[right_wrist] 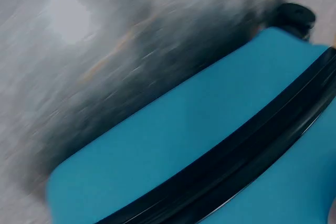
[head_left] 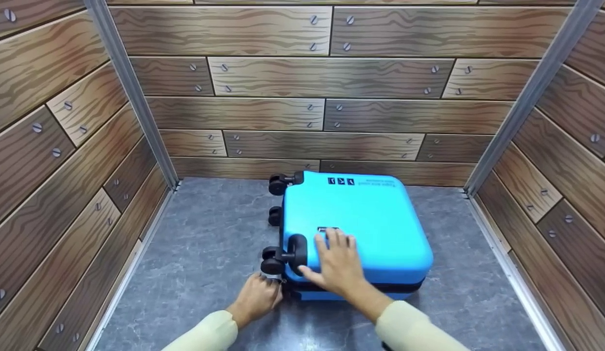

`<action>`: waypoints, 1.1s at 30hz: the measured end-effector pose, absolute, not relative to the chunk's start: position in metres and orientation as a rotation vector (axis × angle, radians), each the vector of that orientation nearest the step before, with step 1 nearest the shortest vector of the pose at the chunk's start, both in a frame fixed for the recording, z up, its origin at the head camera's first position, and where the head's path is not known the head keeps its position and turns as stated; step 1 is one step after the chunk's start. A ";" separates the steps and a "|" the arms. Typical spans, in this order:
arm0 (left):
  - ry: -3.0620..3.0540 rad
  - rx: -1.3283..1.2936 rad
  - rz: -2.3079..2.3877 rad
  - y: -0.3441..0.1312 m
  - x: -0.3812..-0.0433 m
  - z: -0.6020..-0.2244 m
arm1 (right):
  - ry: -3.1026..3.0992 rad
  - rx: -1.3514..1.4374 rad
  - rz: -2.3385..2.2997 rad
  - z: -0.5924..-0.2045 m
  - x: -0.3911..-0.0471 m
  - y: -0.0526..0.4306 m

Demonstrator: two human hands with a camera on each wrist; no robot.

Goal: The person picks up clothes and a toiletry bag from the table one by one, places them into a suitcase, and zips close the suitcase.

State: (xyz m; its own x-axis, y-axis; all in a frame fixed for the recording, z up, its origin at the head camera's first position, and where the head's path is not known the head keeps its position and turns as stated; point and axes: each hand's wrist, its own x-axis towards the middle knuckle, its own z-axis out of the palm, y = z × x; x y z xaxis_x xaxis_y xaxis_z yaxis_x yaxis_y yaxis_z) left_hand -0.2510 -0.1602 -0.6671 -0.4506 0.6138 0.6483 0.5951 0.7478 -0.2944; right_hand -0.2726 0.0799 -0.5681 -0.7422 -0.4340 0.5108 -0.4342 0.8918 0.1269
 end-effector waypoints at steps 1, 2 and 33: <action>-2.170 -0.900 0.033 -0.159 -0.251 -0.667 | -2.522 0.606 0.016 -0.567 -0.272 0.073; -2.171 -0.894 0.034 -0.158 -0.251 -0.667 | -2.538 0.588 0.032 -0.566 -0.271 0.066; -2.178 -0.786 0.111 -0.165 -0.257 -0.666 | -2.469 0.578 0.035 -0.569 -0.274 0.045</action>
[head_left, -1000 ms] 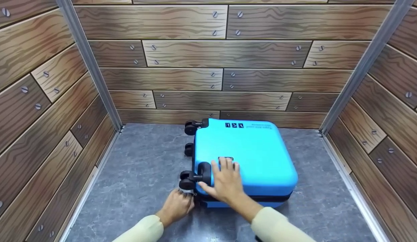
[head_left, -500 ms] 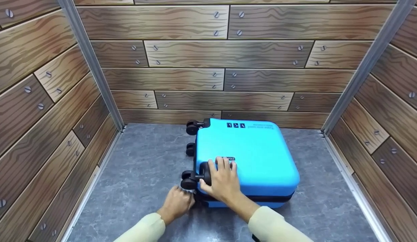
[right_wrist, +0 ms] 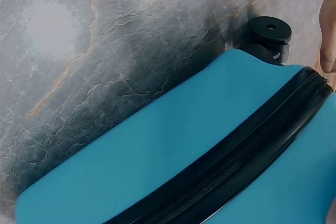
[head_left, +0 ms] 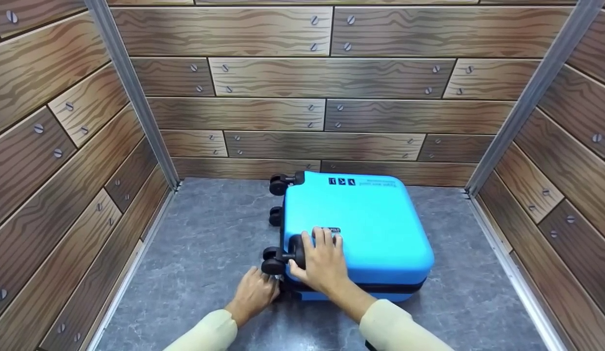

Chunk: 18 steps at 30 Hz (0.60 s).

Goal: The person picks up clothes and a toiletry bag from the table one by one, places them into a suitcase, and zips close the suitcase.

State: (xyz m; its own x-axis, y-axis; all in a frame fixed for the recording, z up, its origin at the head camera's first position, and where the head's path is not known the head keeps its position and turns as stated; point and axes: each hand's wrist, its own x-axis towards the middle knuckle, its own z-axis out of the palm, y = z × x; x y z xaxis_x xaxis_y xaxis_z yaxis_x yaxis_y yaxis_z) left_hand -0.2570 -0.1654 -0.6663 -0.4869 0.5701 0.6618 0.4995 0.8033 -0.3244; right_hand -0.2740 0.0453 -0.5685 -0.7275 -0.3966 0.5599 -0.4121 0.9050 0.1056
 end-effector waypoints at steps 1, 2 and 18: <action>-2.172 -0.778 0.109 -0.165 -0.258 -0.667 | -2.467 0.579 0.033 -0.568 -0.274 0.046; -2.168 -0.770 0.105 -0.165 -0.258 -0.668 | -2.464 0.578 0.031 -0.568 -0.274 0.046; -2.155 -0.767 0.077 -0.169 -0.266 -0.673 | -2.502 0.578 -0.017 -0.565 -0.271 0.045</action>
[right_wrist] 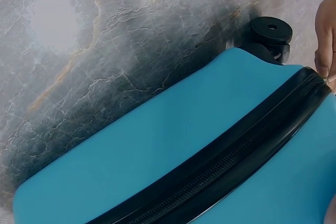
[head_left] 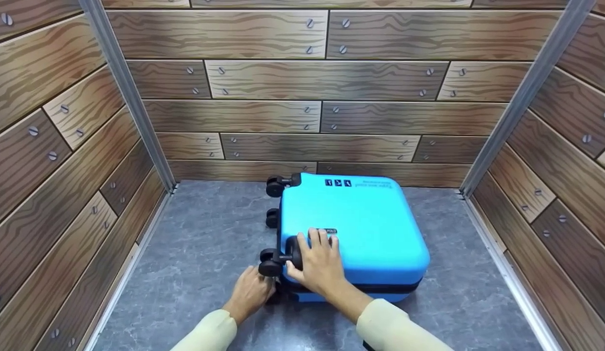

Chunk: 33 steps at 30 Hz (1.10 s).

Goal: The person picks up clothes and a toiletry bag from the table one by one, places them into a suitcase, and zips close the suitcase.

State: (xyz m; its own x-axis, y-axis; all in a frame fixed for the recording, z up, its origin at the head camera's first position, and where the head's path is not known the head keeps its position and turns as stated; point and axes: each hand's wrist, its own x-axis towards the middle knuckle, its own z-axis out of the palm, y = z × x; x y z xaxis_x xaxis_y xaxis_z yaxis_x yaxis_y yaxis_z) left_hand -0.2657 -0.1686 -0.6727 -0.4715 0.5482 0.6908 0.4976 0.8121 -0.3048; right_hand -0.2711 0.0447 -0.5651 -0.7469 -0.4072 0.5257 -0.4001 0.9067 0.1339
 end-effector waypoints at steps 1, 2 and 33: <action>-2.164 -0.771 0.078 -0.169 -0.266 -0.672 | -2.505 0.578 -0.022 -0.565 -0.271 0.045; -2.175 -0.773 0.072 -0.170 -0.267 -0.671 | -2.506 0.578 -0.025 -0.565 -0.271 0.045; -2.617 -0.555 0.038 -0.172 -0.295 -0.644 | -2.667 0.535 -0.070 -0.561 -0.267 0.044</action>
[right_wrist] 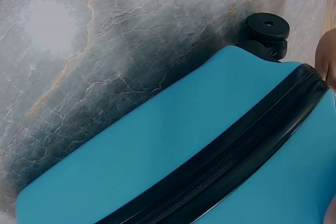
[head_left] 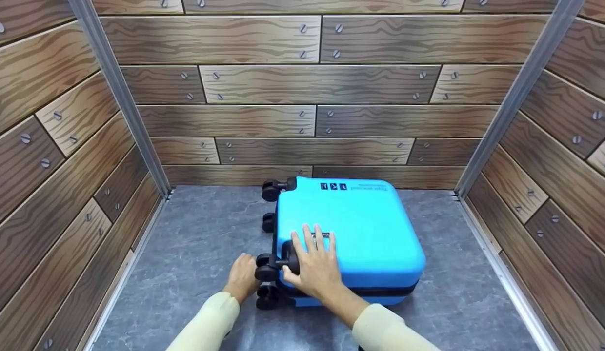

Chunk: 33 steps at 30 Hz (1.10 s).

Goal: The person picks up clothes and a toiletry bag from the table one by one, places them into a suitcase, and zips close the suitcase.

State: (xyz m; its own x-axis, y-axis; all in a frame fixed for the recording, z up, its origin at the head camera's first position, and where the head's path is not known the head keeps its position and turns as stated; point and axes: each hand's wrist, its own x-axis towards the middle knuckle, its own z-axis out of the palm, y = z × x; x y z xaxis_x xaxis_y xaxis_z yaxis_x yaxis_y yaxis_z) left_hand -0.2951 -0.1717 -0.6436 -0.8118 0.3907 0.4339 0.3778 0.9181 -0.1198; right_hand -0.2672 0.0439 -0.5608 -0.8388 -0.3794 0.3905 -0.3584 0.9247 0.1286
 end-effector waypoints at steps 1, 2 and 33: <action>-2.633 -0.545 0.059 -0.172 -0.296 -0.643 | -2.668 0.540 -0.068 -0.561 -0.267 0.043; -2.645 -0.542 0.078 -0.173 -0.296 -0.642 | -2.668 0.542 -0.066 -0.562 -0.267 0.043; -2.700 -0.620 0.167 -0.175 -0.303 -0.640 | -2.507 0.689 -0.078 -0.565 -0.255 0.057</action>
